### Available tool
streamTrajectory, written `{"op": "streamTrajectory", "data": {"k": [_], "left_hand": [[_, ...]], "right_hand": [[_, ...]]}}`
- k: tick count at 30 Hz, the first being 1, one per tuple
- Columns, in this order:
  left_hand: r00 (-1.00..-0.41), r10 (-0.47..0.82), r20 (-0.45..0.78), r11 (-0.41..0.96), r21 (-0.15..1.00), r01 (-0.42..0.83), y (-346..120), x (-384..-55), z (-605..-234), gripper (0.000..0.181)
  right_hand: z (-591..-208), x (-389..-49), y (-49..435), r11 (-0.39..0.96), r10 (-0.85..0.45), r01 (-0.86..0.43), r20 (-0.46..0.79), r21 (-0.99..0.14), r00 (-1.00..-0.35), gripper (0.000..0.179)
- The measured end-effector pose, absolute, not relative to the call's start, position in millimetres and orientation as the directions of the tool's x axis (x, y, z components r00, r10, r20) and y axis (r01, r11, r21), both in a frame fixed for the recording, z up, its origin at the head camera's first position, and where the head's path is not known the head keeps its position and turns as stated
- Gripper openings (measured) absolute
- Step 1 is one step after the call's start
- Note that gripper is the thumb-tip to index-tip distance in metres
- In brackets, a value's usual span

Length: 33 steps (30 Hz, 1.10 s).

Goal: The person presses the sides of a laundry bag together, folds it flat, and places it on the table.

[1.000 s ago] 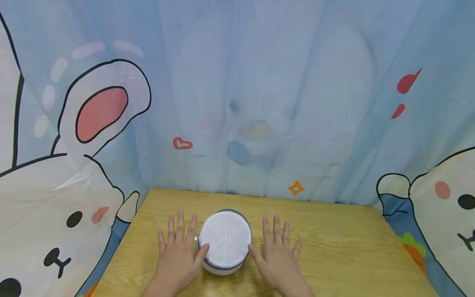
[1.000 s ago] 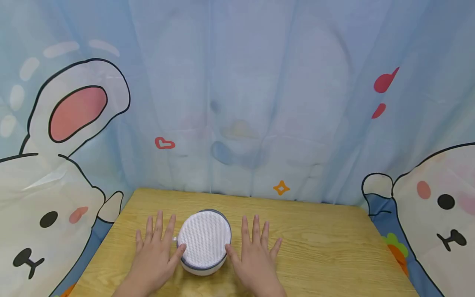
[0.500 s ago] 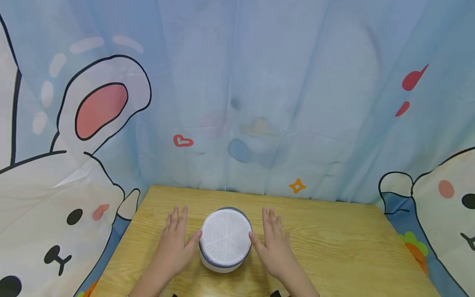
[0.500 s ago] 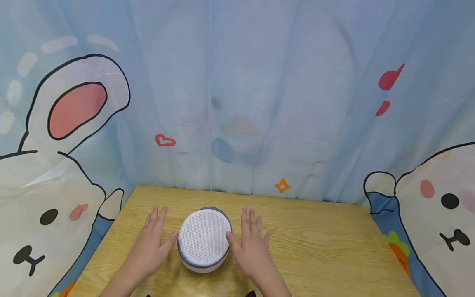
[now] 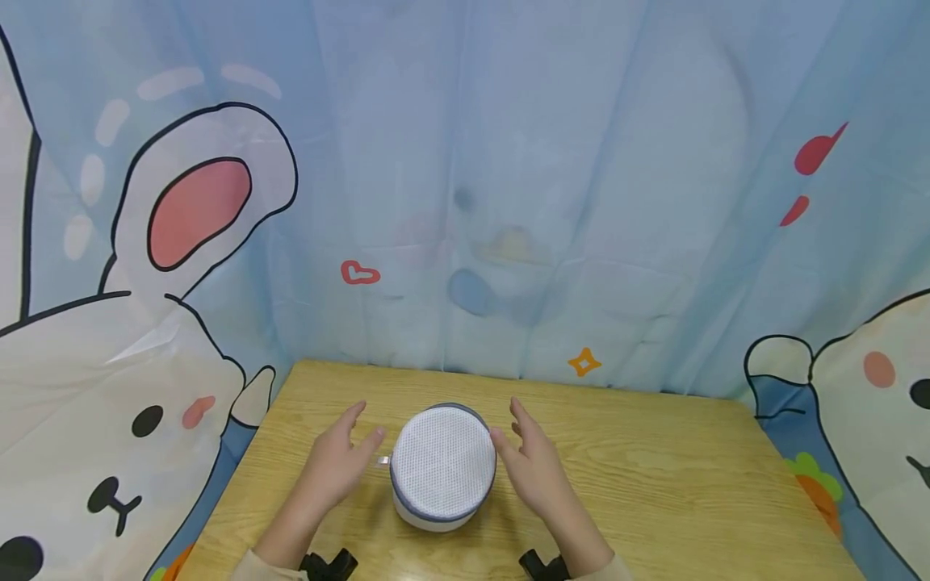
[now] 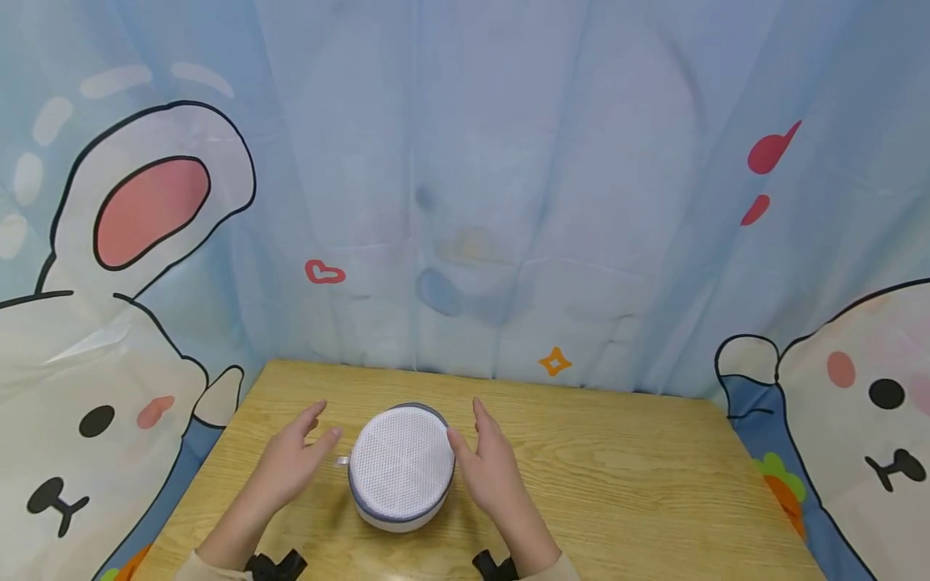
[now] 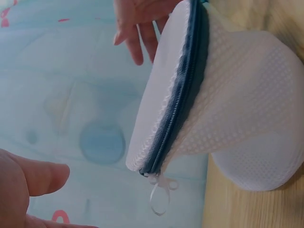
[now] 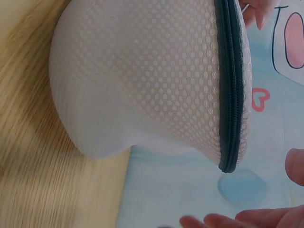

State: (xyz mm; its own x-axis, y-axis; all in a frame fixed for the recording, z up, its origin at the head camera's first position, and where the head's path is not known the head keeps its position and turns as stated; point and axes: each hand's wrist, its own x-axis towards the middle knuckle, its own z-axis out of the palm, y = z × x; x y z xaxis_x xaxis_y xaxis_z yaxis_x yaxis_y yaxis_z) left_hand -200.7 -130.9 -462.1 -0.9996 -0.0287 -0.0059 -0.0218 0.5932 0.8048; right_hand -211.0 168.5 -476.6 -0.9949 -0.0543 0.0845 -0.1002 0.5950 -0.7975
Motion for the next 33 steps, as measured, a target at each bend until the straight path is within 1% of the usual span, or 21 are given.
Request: {"op": "streamTrajectory", "data": {"k": [8, 13, 18, 21, 27, 33], "left_hand": [[-0.997, -0.044, -0.060, 0.452, 0.889, -0.073, -130.7, -217.6, -461.3, 0.064], [-0.994, -0.019, -0.111, 0.355, 0.928, -0.111, -127.5, -228.5, -463.9, 0.056], [-0.988, 0.012, -0.154, 0.280, 0.949, -0.144, -122.7, -239.5, -466.6, 0.047], [-0.986, 0.025, -0.164, 0.266, 0.952, -0.152, -120.1, -244.8, -469.6, 0.042], [-0.983, 0.069, -0.171, 0.286, 0.947, -0.144, -114.7, -251.7, -475.4, 0.035], [-0.972, 0.107, -0.208, 0.277, 0.945, -0.171, -109.3, -256.0, -477.3, 0.041]], "right_hand": [[-477.0, -225.3, 161.8, 0.538, 0.025, -0.037, 0.060, -0.842, -0.998, 0.065], [-477.7, -234.6, 157.6, 0.480, 0.054, 0.014, 0.014, -0.877, -0.998, 0.053], [-477.6, -239.7, 154.7, 0.453, 0.073, 0.052, -0.022, -0.890, -0.997, 0.043], [-478.1, -241.6, 152.7, 0.439, 0.072, 0.063, -0.035, -0.896, -0.997, 0.042], [-480.7, -244.8, 147.1, 0.415, 0.067, 0.085, -0.063, -0.906, -0.996, 0.037], [-483.6, -247.0, 143.5, 0.402, 0.074, 0.105, -0.083, -0.910, -0.994, 0.034]]}}
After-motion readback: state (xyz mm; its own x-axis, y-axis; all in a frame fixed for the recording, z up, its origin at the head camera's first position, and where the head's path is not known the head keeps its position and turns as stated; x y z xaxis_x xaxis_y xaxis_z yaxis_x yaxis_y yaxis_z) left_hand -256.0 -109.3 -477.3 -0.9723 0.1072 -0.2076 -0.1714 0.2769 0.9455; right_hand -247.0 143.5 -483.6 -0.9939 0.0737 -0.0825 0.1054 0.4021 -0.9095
